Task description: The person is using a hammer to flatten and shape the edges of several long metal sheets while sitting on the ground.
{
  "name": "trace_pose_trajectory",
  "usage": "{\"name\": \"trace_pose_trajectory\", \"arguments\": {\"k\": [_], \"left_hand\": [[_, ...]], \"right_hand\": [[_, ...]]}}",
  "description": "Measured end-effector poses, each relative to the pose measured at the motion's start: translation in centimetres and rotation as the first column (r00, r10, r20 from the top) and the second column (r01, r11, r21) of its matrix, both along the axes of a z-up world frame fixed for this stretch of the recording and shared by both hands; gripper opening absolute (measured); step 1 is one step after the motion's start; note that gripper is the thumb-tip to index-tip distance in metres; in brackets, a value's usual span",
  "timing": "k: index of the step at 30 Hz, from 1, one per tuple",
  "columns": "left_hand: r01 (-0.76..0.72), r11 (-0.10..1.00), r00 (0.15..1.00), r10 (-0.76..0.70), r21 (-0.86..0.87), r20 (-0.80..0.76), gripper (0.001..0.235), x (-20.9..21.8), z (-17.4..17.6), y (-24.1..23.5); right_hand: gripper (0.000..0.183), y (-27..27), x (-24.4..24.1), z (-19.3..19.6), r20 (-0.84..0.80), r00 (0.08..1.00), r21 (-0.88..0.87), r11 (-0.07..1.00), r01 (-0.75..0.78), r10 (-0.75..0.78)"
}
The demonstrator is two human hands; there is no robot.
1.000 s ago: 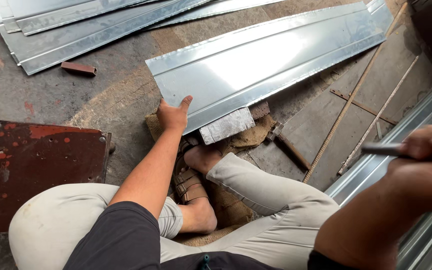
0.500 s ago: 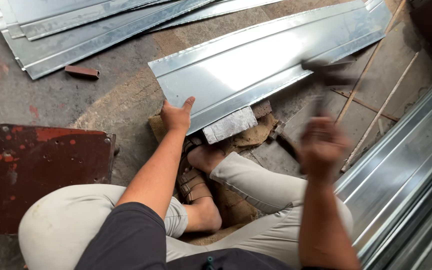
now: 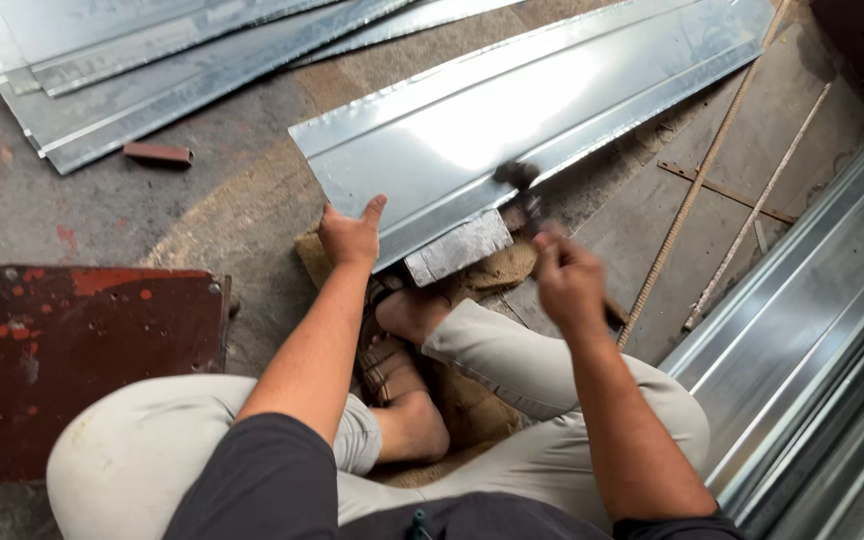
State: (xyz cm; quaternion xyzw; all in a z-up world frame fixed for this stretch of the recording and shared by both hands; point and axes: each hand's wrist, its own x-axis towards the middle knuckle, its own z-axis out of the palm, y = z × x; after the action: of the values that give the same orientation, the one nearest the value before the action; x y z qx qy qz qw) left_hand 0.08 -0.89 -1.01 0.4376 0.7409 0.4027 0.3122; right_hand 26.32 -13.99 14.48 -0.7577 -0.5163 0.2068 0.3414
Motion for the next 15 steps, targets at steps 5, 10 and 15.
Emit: {"name": "trace_pose_trajectory", "arguments": {"k": [5,10,15], "left_hand": [[-0.013,0.998,1.0,0.013,0.058,-0.005,0.094,0.0,0.6,-0.2],[-0.002,1.0,0.997,0.002,-0.011,0.073,0.088,0.0,0.0,-0.1],[-0.018,0.998,1.0,0.017,0.055,0.024,0.094,0.3,-0.2,0.0]], "right_hand": [[0.03,-0.3,0.9,11.4,-0.239,0.913,0.722,0.689,-0.061,0.331],[0.032,0.4,1.1,8.5,0.133,0.986,0.895,0.414,-0.165,0.104],[0.023,-1.2,-2.8,-3.3,0.006,0.985,0.089,0.981,-0.175,0.175]]}}
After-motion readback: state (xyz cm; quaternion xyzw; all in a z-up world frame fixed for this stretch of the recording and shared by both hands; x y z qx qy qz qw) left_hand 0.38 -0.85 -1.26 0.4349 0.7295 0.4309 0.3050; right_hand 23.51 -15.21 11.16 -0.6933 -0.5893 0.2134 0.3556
